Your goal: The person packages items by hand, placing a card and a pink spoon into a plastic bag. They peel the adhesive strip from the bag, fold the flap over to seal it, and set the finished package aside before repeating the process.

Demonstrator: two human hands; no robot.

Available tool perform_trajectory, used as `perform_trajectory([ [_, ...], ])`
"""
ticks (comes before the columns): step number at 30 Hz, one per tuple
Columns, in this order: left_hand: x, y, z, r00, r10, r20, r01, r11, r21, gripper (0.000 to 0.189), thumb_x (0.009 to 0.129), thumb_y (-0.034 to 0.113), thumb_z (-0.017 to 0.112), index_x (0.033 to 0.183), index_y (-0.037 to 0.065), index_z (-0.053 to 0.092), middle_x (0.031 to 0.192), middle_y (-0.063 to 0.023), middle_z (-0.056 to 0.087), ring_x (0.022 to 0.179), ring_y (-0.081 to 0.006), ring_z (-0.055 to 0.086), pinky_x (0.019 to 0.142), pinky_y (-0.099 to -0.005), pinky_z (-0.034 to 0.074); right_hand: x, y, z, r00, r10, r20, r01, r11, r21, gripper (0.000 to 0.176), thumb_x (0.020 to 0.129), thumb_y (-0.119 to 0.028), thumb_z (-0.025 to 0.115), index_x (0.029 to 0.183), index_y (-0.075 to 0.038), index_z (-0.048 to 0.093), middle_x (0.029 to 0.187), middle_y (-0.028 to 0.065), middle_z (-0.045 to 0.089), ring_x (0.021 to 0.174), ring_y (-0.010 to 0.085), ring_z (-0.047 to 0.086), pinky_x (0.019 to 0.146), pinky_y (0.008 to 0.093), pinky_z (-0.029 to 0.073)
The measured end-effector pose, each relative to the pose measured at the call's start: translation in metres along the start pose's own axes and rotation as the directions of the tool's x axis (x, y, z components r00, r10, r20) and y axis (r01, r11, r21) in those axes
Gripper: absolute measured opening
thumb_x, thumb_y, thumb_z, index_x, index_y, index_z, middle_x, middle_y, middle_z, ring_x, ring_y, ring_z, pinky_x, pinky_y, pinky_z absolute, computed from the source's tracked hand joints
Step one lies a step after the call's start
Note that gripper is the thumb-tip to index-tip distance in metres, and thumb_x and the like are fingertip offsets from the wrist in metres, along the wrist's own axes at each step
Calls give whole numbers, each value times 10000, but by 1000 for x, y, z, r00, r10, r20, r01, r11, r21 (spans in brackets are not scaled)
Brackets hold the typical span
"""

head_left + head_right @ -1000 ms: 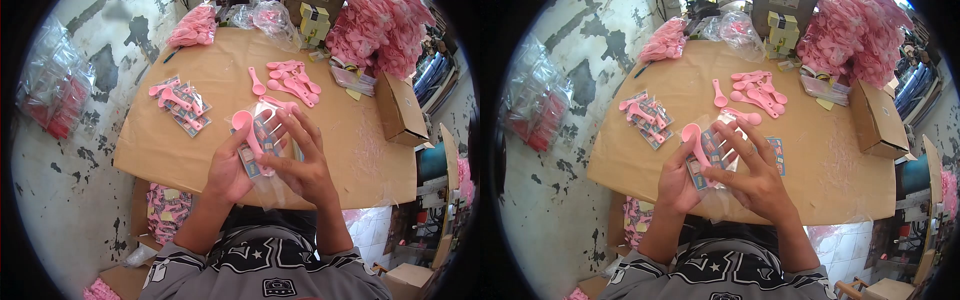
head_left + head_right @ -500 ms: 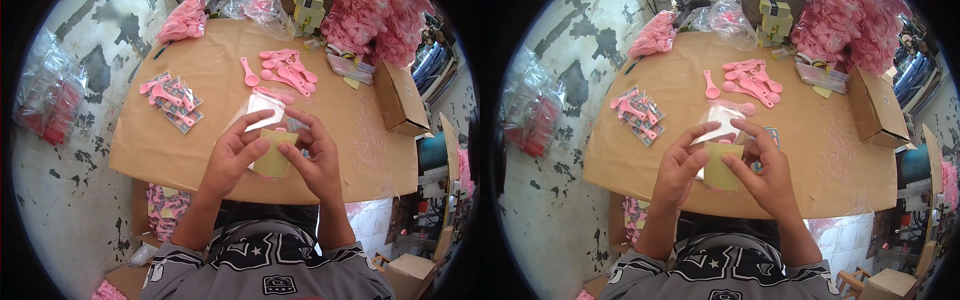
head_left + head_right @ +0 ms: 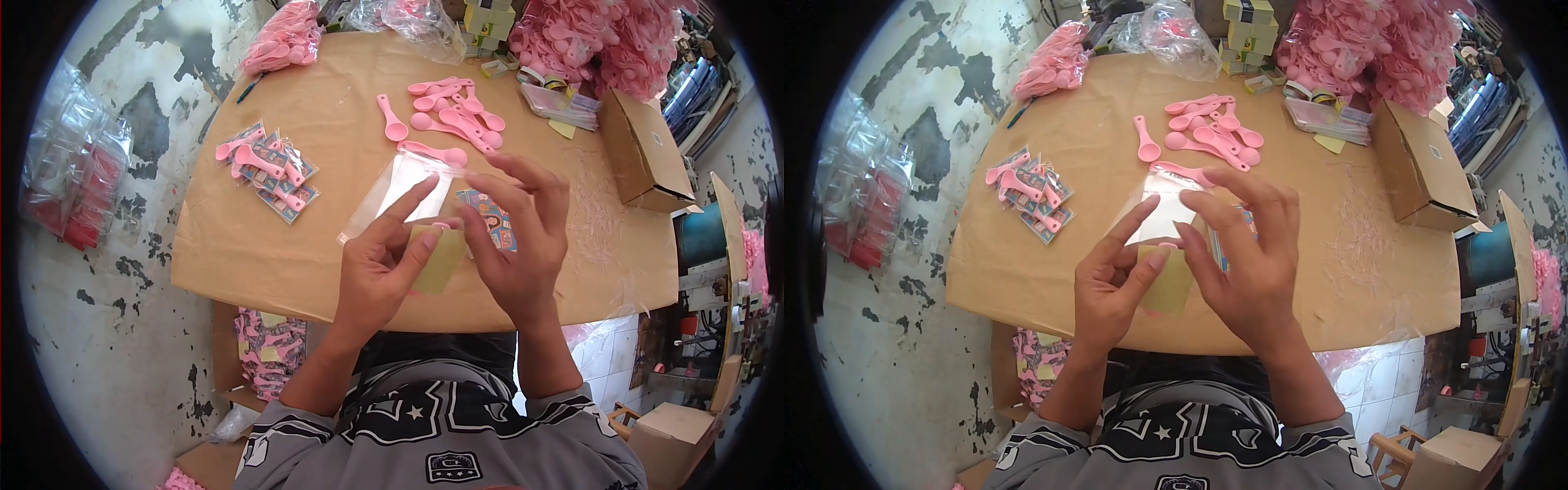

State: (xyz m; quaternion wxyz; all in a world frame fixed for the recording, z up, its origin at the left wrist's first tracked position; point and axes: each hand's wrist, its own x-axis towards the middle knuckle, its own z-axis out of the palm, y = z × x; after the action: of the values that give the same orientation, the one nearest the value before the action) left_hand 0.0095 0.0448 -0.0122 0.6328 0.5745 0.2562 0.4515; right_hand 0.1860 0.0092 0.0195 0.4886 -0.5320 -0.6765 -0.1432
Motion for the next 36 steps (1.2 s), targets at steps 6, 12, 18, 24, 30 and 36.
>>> perform_trajectory([
  [6, -4, 1, -5, 998, 21, 65, -32, 985, 169, 571, 1012, -20, 629, 1556, 16, 460, 1088, -82, 772, 752, 29, 507, 645, -161, 386, 8, -7, 6, 999, -38, 12, 39, 998, -45, 303, 765, -17, 801, 1062, -58, 757, 1263, 104, 655, 1078, 301, 591, 888, 412, 493],
  [12, -4, 1, -6, 991, 80, 110, -103, 969, 223, 554, 1007, -39, 616, 1542, 7, 479, 1104, -59, 771, 715, 30, 484, 625, -161, 373, 7, -6, 3, 999, -51, 10, 51, 998, -42, 307, 746, -9, 794, 1047, -57, 758, 1228, 87, 672, 1053, 292, 595, 863, 401, 486],
  [18, -3, 1, -4, 985, 88, 150, -120, 968, 219, 534, 1011, -26, 613, 1529, -18, 485, 1090, -88, 786, 759, 18, 544, 643, -169, 406, 7, 2, 2, 996, -89, 6, 90, 993, -74, 268, 726, -8, 790, 985, -55, 739, 1123, 53, 703, 998, 259, 620, 834, 389, 463],
  [24, -5, 14, -10, 966, -65, 250, -32, 931, 364, 572, 1007, 13, 641, 1546, -17, 453, 1112, -142, 784, 933, -40, 677, 675, -141, 433, 8, 9, -6, 998, -33, -49, 29, 996, -84, 227, 755, 37, 753, 966, -42, 722, 1065, 80, 709, 953, 263, 656, 867, 385, 488],
  [30, -6, 18, 3, 985, -134, 110, 132, 991, 24, 606, 1021, 41, 640, 1576, -9, 401, 1080, -151, 784, 946, -61, 690, 735, -169, 481, 10, 35, -18, 902, 384, -198, -249, 836, 489, 162, 860, 13, 728, 1014, -36, 726, 1113, 151, 694, 1043, 284, 675, 950, 362, 513],
  [36, -3, 6, -2, 989, -41, 140, 32, 997, 63, 537, 1057, 45, 587, 1573, 38, 437, 1107, -81, 766, 961, -28, 636, 750, -168, 487, 6, 10, -16, 1000, -28, 16, 27, 999, 34, 266, 782, -32, 791, 1040, -79, 750, 1220, 108, 676, 1111, 316, 619, 933, 424, 501],
])
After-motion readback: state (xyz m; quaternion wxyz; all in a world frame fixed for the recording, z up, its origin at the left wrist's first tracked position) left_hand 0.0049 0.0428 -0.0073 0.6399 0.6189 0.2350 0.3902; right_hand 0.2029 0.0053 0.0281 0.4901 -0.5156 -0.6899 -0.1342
